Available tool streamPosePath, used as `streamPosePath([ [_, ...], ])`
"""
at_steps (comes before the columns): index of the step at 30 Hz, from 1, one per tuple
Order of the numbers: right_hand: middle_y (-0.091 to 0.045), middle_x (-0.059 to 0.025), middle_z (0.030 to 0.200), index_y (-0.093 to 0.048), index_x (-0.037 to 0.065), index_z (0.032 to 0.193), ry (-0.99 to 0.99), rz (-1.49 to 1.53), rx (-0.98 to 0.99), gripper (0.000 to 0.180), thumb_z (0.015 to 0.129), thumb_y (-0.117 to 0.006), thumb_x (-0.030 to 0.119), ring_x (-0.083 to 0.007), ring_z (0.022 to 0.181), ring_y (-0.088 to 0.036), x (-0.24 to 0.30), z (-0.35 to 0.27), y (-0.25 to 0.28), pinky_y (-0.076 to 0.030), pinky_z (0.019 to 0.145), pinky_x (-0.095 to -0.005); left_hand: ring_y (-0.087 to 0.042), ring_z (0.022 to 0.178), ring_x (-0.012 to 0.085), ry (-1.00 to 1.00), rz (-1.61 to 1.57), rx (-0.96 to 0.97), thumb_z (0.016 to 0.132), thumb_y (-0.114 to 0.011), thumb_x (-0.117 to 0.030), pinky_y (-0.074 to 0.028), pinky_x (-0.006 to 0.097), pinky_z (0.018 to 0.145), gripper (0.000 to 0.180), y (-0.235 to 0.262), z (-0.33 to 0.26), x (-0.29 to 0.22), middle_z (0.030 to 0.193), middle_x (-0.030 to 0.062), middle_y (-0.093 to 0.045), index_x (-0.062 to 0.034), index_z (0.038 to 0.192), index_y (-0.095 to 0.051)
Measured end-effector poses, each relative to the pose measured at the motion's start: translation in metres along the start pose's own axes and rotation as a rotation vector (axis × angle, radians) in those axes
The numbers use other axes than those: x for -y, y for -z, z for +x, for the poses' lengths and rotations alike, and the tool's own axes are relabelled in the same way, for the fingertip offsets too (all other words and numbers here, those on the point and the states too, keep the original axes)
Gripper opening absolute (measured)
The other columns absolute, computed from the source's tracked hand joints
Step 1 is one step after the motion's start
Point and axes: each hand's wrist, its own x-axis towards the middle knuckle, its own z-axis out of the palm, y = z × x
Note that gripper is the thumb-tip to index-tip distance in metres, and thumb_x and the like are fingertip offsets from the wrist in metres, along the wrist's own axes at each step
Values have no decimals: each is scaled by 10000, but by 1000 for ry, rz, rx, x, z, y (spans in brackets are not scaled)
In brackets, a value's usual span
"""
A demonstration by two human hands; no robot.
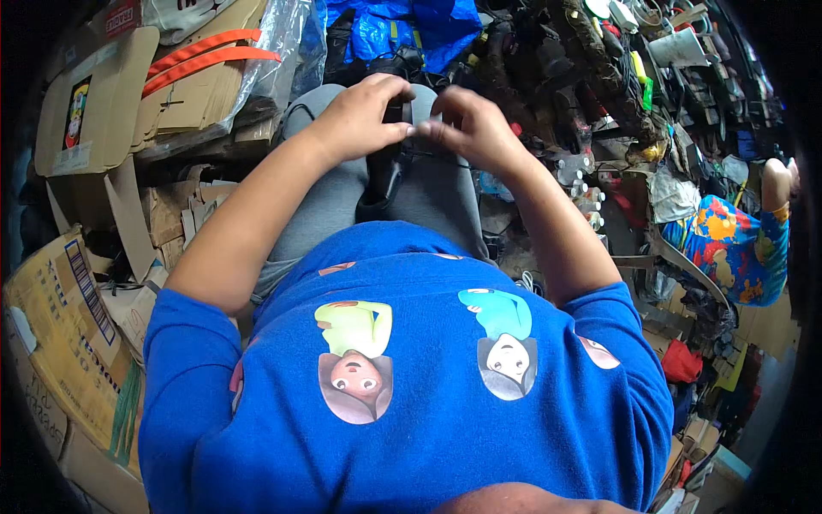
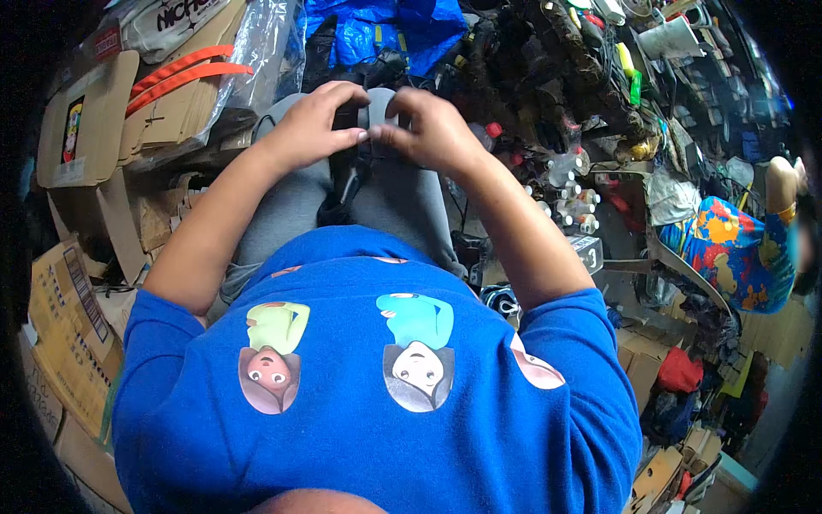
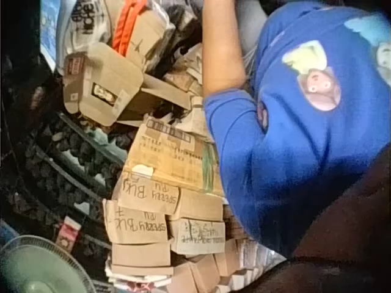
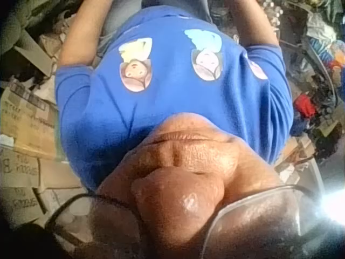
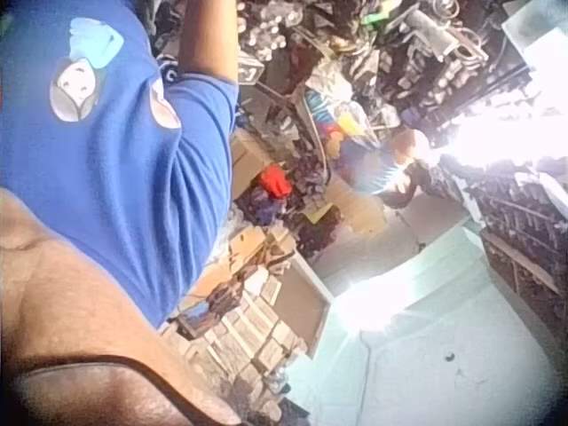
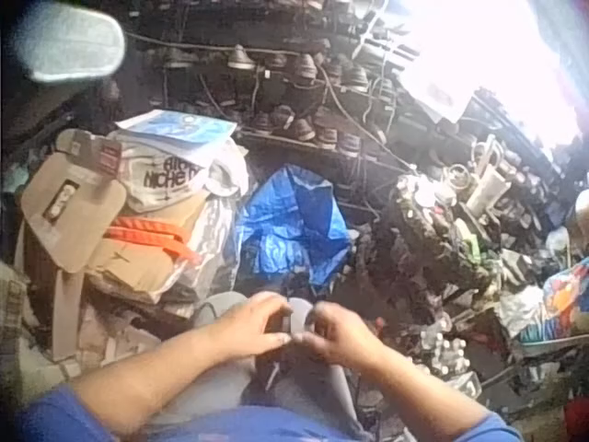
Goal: Insert and thread laces through the eyelets of a black leather shoe.
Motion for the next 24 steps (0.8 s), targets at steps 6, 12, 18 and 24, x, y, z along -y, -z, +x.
streamPosePath([
  [6, -614, -200, 794, -654, 27, 837, 111, -236, 291, 267, 814, -621, 291, -370, 782, -617, 4, -9, -6, -485, 692, -443, -574, 1035, 284, 56, -295, 27, 669, -801, -165, -462, 374, 905, 611, -34, 25, 26, 1076, 162, -571, -46, 1162, -461],
  [12, -543, -189, 687, -562, -16, 726, 174, -84, 301, 231, 796, -586, 202, -346, 678, -561, -2, -32, 9, -444, 635, -435, -568, 1009, 263, 112, -227, 11, 654, -824, -180, -457, 358, 896, 682, -42, 28, 30, 1042, 144, -561, -51, 1164, -390],
  [18, -534, -38, 735, -611, 7, 917, -37, 317, 19, 141, 909, -571, 142, -121, 706, -500, 1, -38, 38, -430, 652, -272, -530, 1049, 334, 34, 3, -244, 673, -804, -235, -438, 383, 894, 584, -20, 5, 1, 1086, 163, -532, -28, 1104, -470],
  [24, -624, -110, 909, -593, 85, 1122, 366, -65, -91, 300, 837, -638, 168, -251, 818, -616, 4, 6, -1, -492, 737, -348, -619, 816, 359, 74, 247, 56, 677, -780, -377, -492, 423, 732, 517, -12, -60, -48, 836, 172, -624, -26, 994, -571],
])
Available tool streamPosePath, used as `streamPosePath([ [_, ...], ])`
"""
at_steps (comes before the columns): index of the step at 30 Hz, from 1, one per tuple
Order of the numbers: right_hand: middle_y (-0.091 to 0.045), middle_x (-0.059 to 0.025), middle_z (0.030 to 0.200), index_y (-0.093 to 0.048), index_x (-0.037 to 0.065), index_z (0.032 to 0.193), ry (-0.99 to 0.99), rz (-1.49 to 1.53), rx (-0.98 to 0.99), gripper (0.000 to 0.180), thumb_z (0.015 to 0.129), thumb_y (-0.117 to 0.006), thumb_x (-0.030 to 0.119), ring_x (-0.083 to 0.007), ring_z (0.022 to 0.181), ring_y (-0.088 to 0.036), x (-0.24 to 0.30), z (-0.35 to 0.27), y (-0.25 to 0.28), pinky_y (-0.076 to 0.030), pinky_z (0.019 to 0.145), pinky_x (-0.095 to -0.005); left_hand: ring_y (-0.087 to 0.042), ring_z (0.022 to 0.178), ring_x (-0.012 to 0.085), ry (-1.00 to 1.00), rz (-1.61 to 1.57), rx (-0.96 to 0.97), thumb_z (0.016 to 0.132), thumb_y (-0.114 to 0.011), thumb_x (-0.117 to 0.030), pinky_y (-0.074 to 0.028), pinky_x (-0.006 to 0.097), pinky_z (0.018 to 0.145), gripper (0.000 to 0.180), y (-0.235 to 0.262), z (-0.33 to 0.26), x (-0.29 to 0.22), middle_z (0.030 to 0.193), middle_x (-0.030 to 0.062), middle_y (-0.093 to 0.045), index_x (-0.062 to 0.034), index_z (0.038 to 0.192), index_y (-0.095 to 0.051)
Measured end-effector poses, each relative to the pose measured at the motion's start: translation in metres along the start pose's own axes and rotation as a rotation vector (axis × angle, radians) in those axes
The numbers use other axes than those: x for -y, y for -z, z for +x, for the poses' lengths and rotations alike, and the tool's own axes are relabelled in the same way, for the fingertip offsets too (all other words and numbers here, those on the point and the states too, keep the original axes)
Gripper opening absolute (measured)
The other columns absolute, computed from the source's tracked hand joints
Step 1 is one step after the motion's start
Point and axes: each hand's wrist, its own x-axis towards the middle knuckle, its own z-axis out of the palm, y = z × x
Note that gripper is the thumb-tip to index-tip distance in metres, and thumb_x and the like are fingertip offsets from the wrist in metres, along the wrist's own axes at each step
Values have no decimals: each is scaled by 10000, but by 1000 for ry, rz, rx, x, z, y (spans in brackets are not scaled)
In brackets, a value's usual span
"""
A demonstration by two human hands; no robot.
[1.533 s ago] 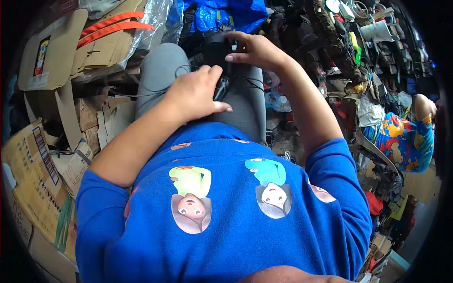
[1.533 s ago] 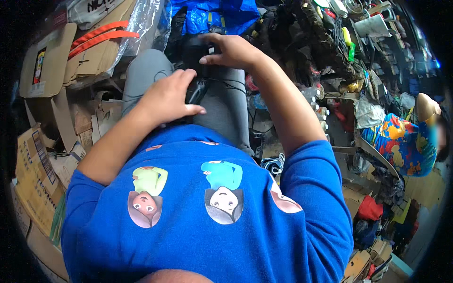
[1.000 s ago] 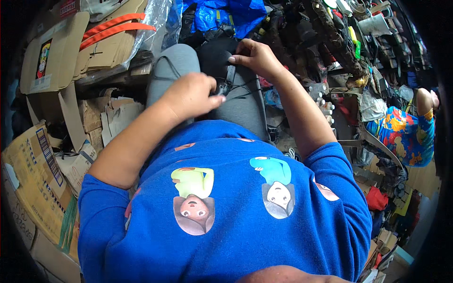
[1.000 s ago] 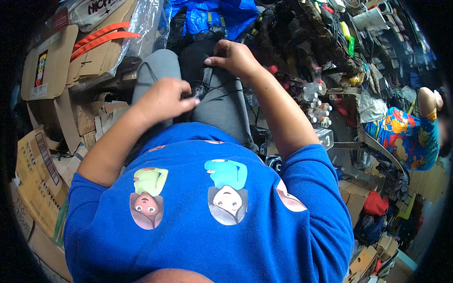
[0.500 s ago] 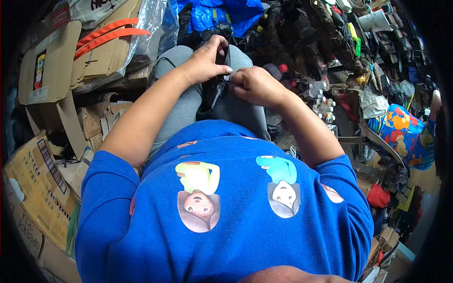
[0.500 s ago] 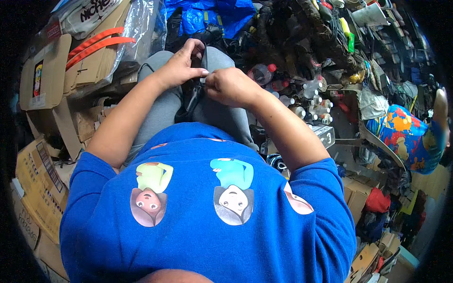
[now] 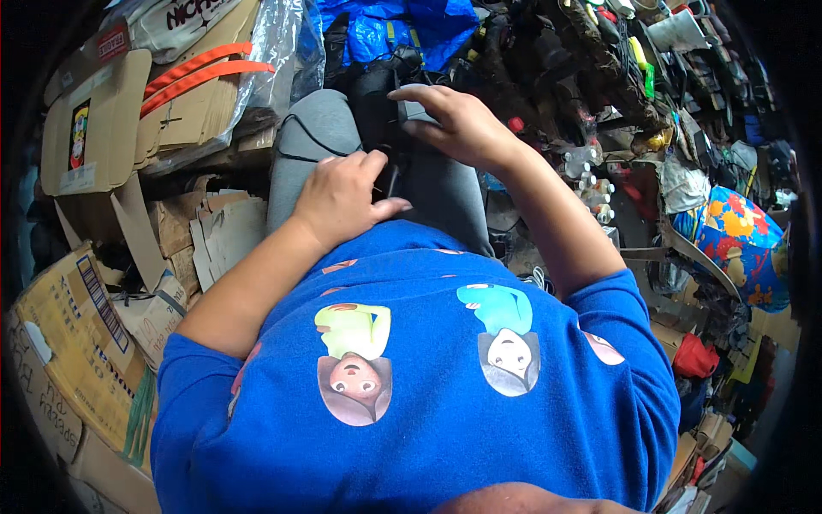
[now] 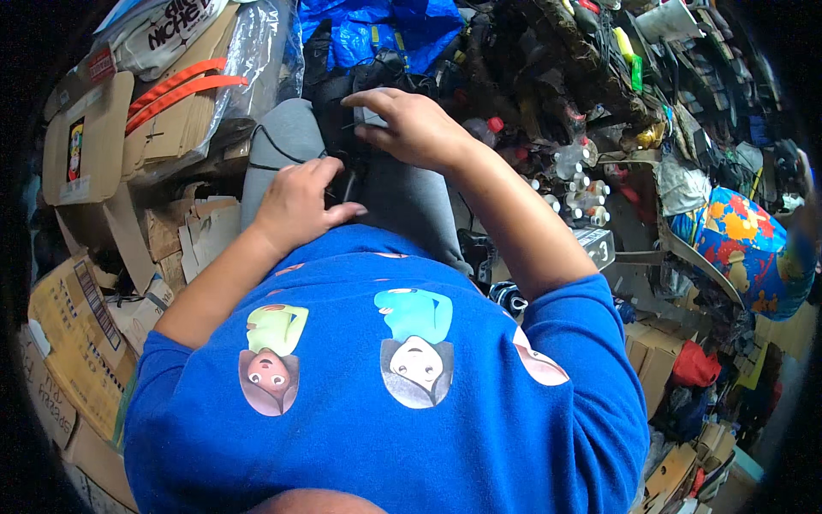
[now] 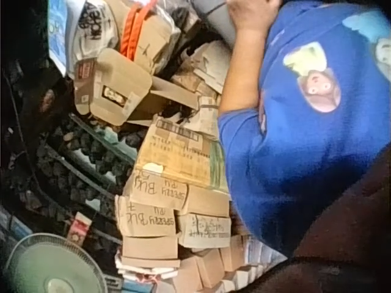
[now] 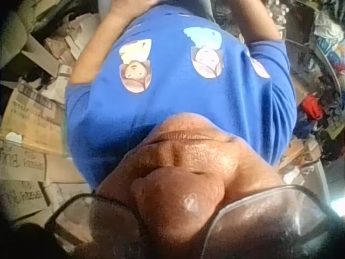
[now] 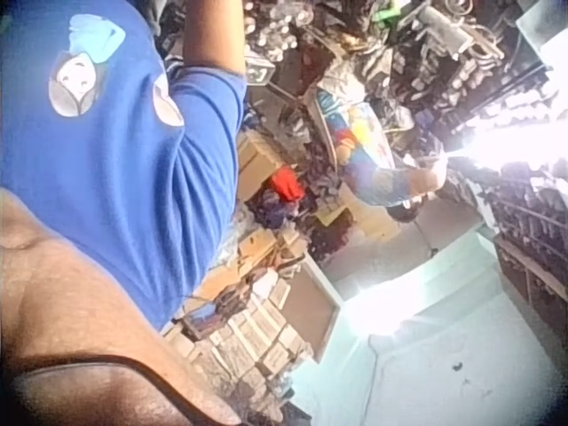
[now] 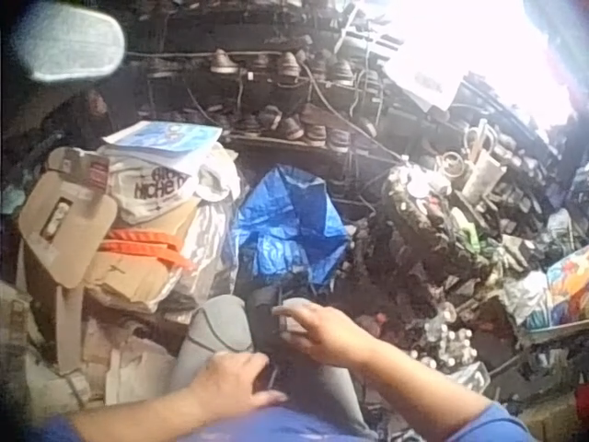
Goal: Insert and thread laces through the eyelets of a black leather shoe.
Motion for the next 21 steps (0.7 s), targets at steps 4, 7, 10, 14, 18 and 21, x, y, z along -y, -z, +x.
streamPosePath([
  [4, -636, -142, 904, -641, 85, 958, -114, -151, 116, 282, 744, -731, 245, -337, 890, -611, -25, 14, -6, -488, 767, -389, -628, 732, 379, 106, 22, 70, 745, -712, -290, -496, 439, 688, 386, -8, 6, -7, 745, 189, -623, -5, 972, -583],
  [7, -628, -139, 855, -610, 61, 866, -143, -189, 138, 267, 731, -742, 249, -332, 855, -607, -19, 17, 7, -477, 742, -405, -631, 705, 388, 183, -86, 95, 791, -649, -223, -496, 446, 665, 278, -4, 3, -6, 744, 216, -627, 7, 940, -606],
  [10, -615, -136, 797, -584, 43, 805, -162, -246, 247, 282, 708, -756, 245, -334, 804, -599, -5, 22, 22, -470, 707, -411, -636, 708, 385, 206, -202, 106, 811, -615, -191, -495, 438, 660, 230, 7, 2, -10, 757, 233, -630, 11, 921, -628],
  [14, -638, -144, 828, -613, 36, 842, -359, -225, 368, 300, 709, -761, 260, -312, 840, -619, -12, 25, 19, -479, 716, -388, -639, 714, 375, 173, -250, 116, 821, -601, -198, -494, 427, 669, 240, -3, 6, -2, 744, 234, -628, 9, 937, -640],
  [18, -642, -108, 866, -594, 23, 977, -281, -75, 137, 315, 809, -706, 265, -230, 821, -616, -24, 8, 6, -480, 752, -342, -641, 689, 340, 265, -191, 391, 828, -642, -296, -490, 395, 645, 312, 27, 21, -13, 731, 226, -631, 8, 892, -662],
  [21, -608, -56, 877, -577, 23, 1003, -360, 336, -53, 214, 904, -613, 210, -142, 824, -557, -29, -9, 7, -460, 739, -298, -650, 770, 281, 213, -327, 215, 809, -671, -284, -499, 369, 711, 278, 29, 37, 11, 821, 160, -667, -30, 920, -697],
])
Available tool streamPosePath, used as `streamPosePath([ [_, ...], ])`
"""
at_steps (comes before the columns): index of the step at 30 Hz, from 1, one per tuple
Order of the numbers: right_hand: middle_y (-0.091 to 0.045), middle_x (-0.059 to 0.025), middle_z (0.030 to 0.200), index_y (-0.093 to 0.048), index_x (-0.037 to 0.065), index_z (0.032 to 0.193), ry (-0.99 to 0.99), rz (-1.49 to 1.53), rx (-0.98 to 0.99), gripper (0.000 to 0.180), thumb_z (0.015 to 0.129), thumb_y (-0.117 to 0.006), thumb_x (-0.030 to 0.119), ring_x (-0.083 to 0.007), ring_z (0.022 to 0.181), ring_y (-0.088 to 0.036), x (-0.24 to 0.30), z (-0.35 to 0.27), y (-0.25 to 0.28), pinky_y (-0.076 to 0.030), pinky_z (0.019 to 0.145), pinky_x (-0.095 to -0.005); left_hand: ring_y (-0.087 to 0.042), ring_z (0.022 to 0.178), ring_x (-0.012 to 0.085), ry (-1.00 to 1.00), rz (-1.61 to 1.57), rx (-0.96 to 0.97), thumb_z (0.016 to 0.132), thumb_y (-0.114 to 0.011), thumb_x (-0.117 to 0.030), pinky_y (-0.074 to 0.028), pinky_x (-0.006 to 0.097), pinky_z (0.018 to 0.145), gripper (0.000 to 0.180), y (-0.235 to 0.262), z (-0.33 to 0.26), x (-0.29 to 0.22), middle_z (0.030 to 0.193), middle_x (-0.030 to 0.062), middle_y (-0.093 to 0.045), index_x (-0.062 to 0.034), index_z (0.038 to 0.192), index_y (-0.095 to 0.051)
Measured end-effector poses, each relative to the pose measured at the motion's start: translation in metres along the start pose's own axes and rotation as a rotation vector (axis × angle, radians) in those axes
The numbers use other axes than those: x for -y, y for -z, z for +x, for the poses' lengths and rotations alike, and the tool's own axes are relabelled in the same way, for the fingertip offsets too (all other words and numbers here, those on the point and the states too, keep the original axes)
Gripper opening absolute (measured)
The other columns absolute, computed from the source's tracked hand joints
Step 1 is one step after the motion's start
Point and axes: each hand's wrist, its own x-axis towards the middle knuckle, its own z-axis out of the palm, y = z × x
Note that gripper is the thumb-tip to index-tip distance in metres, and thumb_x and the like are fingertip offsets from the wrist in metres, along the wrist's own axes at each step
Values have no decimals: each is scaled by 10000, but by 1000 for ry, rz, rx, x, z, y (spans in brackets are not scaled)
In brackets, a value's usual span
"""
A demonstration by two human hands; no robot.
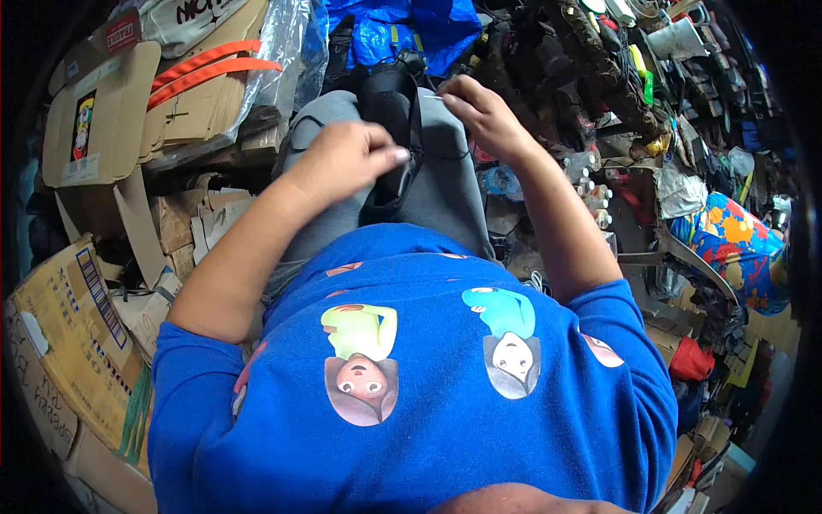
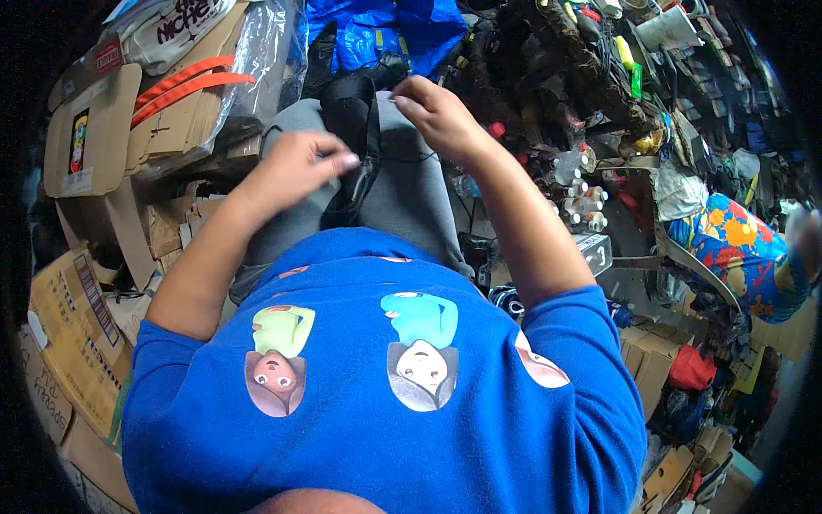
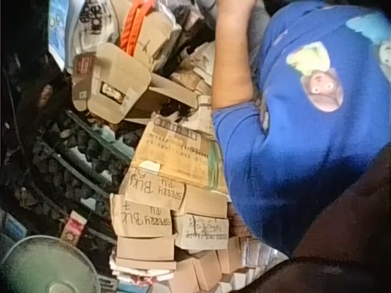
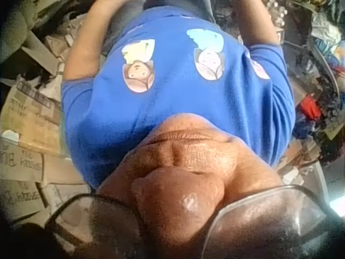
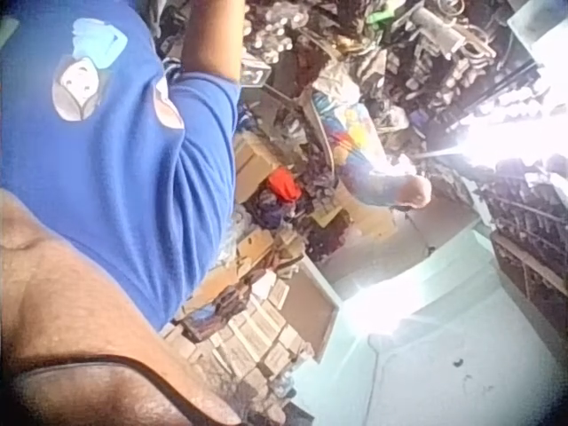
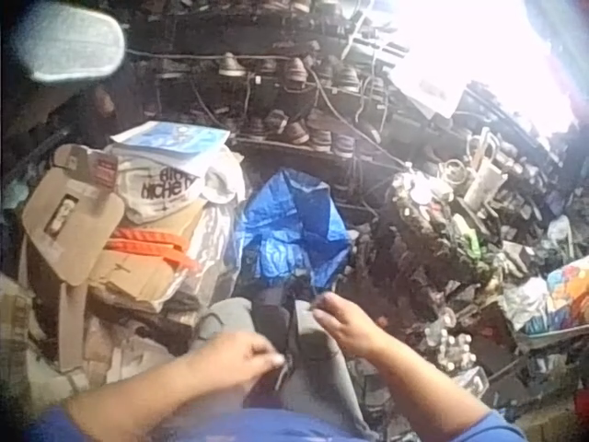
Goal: Insert and thread laces through the eyelets of a black leather shoe.
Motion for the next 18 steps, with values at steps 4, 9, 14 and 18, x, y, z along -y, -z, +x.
streamPosePath([
  [4, -543, 19, 799, -579, 12, 978, -80, 44, 58, 146, 951, -545, 152, -56, 755, -477, 8, -26, -8, -417, 686, -224, -635, 944, 282, -321, 50, -273, 760, -708, -241, -495, 347, 834, 356, 3, 45, 25, 1021, 142, -654, -82, 1073, -651],
  [9, -670, -53, 901, -648, -1, 1009, -166, -53, 127, 158, 910, -577, 100, -87, 849, -597, 15, -39, -14, -475, 770, -256, -613, 969, 217, -191, -149, -88, 709, -770, -160, -470, 333, 867, 353, -3, 75, 36, 991, 116, -647, -28, 989, -600],
  [14, -691, -140, 877, -668, 22, 992, -89, -238, 156, 178, 829, -598, 46, -175, 813, -677, 19, -34, -14, -513, 737, -301, -621, 903, 192, -146, -172, 85, 697, -783, -166, -477, 306, 826, 320, 1, 87, 43, 941, 94, -666, -26, 929, -613],
  [18, -690, -136, 851, -672, 18, 980, -81, -266, 149, 179, 820, -596, 43, -172, 782, -676, 22, -34, -13, -515, 714, -301, -619, 887, 165, -170, -280, 207, 729, -741, -122, -473, 297, 829, 258, 7, 82, 40, 900, 70, -676, -30, 954, -653],
])
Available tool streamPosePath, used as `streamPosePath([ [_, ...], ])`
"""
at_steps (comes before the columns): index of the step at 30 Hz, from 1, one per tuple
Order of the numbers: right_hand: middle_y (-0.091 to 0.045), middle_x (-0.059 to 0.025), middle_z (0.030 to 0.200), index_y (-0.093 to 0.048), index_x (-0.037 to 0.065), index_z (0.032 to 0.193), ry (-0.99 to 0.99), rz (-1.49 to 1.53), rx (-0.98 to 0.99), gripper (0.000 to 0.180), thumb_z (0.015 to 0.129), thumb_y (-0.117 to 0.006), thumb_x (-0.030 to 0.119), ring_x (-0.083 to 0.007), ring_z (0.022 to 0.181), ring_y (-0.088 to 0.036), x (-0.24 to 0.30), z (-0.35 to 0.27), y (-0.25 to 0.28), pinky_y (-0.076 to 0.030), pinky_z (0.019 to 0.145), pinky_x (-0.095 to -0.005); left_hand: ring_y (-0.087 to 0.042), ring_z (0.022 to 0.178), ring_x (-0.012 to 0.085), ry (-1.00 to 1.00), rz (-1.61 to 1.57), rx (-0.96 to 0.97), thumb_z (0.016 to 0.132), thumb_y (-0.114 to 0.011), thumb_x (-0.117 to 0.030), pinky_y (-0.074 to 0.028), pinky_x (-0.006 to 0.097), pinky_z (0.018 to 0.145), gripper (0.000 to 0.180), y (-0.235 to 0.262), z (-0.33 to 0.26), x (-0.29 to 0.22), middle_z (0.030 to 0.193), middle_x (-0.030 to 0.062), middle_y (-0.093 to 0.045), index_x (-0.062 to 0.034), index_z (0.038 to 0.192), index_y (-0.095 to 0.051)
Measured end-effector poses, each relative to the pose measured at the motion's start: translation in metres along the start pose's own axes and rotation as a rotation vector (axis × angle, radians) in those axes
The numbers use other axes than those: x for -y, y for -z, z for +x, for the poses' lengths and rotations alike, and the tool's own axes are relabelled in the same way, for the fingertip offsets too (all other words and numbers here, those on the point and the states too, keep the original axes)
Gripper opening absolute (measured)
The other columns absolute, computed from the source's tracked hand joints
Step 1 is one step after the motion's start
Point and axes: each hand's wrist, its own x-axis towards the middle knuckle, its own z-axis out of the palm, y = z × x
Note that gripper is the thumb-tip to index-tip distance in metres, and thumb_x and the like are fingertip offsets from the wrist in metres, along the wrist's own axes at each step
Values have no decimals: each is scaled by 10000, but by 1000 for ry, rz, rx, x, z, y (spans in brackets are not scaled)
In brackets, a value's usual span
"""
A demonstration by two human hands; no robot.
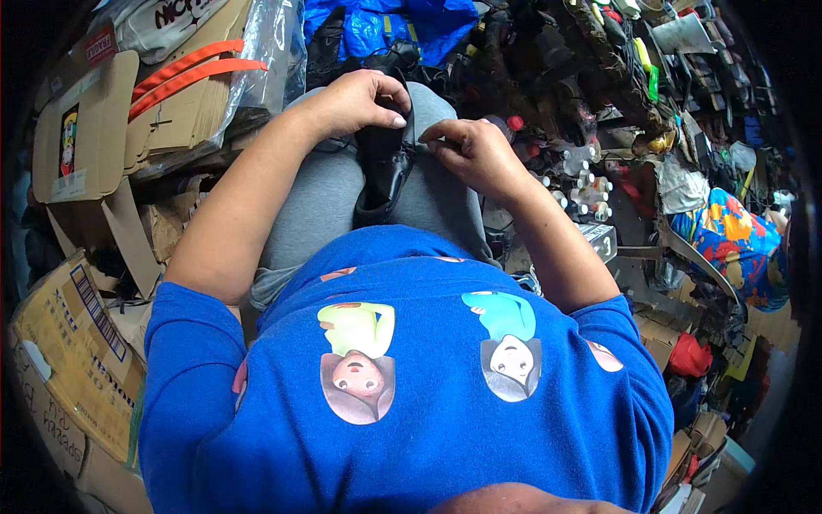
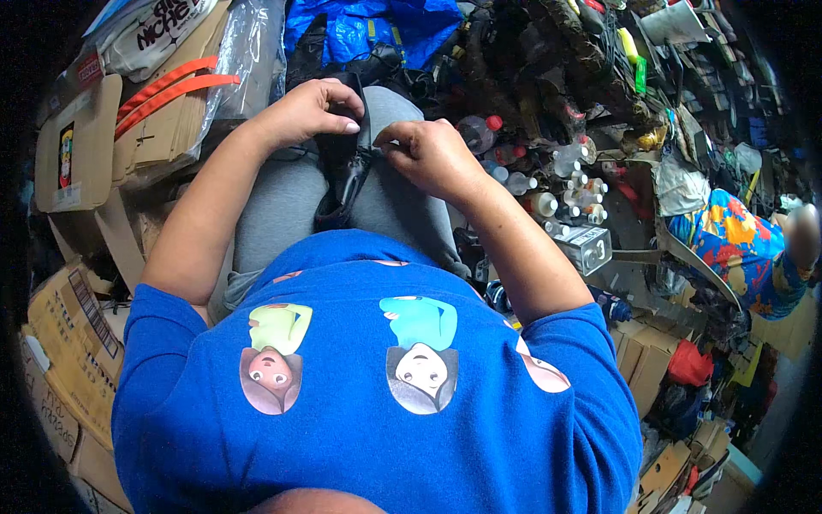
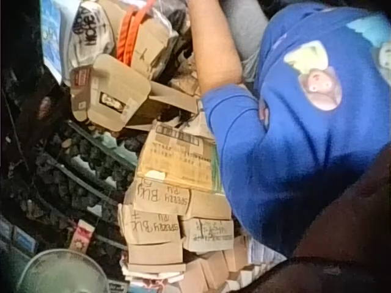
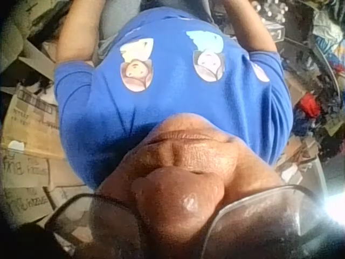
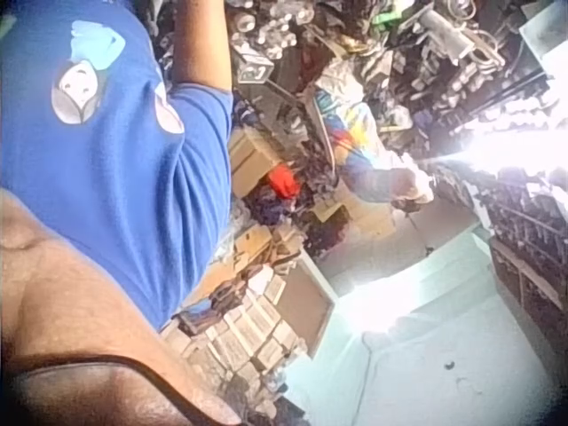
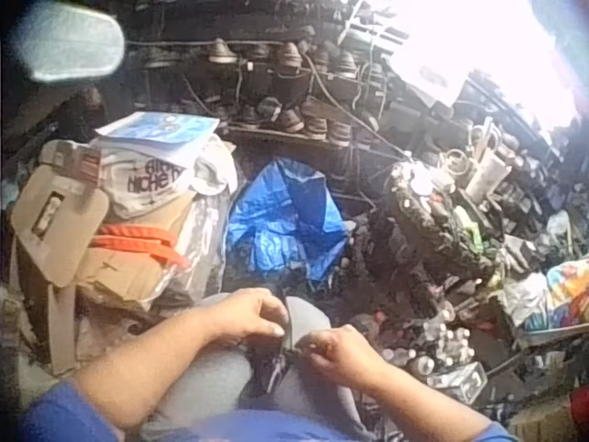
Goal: Insert and thread laces through the eyelets of a black leather shoe.
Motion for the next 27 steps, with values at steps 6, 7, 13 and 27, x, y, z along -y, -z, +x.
streamPosePath([
  [6, -687, -146, 836, -673, 14, 969, -45, -67, 8, 180, 808, -599, 46, -185, 749, -674, 8, 0, 3, -514, 686, -301, -596, 923, 178, -5, 86, 88, 760, -692, -121, -453, 303, 861, 255, 7, -1, -8, 930, 71, -637, -43, 1002, -689],
  [7, -686, -147, 835, -672, 14, 970, -33, -65, -2, 184, 804, -599, 45, -186, 746, -673, 7, 0, 2, -514, 681, -302, -560, 937, 185, 12, 65, 119, 760, -692, -135, -436, 302, 867, 252, 8, 0, -8, 928, 67, -582, -50, 998, -692],
  [13, -681, -154, 811, -673, 18, 962, -36, -93, -13, 185, 797, -597, 51, -219, 750, -678, 7, 0, -1, -514, 676, -317, -572, 948, 202, 26, 89, 119, 754, -675, -110, -446, 308, 873, 270, 8, 0, -11, 944, 83, -594, -51, 1017, -698],
  [27, -598, -88, 801, -725, 166, 940, 78, -8, -79, 212, 737, -708, 107, -244, 771, -609, -22, 6, -8, -494, 683, -343, -543, 982, 204, -71, 195, 145, 754, -681, -116, -418, 309, 912, 233, 6, 10, -7, 956, 73, -588, -75, 983, -705],
])
